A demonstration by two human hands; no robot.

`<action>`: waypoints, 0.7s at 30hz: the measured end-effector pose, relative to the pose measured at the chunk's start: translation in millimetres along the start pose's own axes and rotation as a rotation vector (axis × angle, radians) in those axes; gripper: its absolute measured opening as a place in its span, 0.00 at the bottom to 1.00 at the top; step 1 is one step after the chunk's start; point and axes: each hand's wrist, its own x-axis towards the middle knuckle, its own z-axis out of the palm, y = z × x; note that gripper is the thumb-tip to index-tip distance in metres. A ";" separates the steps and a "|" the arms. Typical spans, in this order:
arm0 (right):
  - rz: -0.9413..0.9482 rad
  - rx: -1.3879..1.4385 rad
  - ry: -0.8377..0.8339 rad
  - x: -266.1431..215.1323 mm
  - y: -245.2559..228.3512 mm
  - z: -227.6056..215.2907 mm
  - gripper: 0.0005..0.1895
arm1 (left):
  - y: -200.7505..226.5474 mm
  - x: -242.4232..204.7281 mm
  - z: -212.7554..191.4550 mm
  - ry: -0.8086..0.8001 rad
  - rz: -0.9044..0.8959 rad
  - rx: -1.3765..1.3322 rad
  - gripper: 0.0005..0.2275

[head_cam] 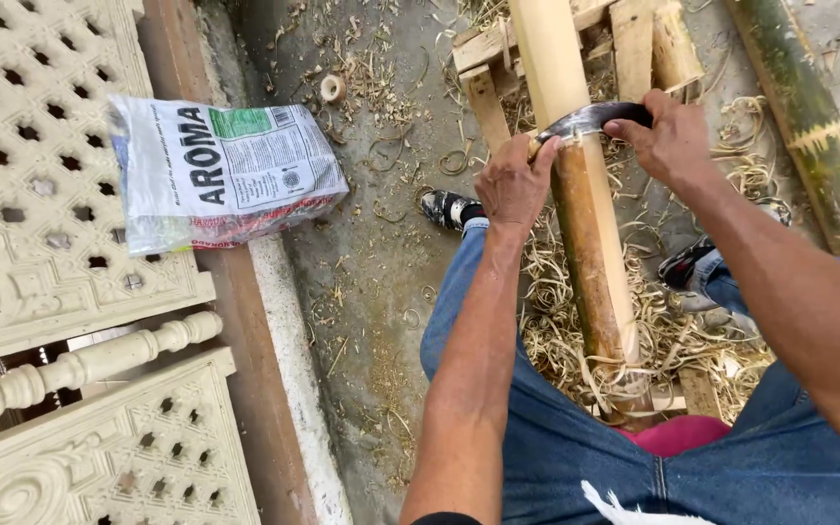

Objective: The recorder is using a specialized curved blade and a straight knife to scrape and carve a bamboo pole.

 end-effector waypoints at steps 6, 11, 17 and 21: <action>-0.002 -0.088 0.002 -4.6 -7.5 -1.8 0.20 | -10.4 1.8 10.3 -0.314 -0.169 0.050 0.18; 0.037 -0.170 -0.058 3.8 -6.8 -6.6 0.21 | -7.8 -7.7 6.6 -0.146 -0.075 -0.028 0.17; -0.149 -0.232 -0.072 -84.9 69.0 5.5 0.21 | 17.0 -101.8 -34.3 -0.298 -0.085 -0.075 0.19; -0.072 -0.352 -0.061 -224.8 111.5 15.9 0.24 | 55.9 -199.5 -95.4 -0.224 0.055 -0.128 0.18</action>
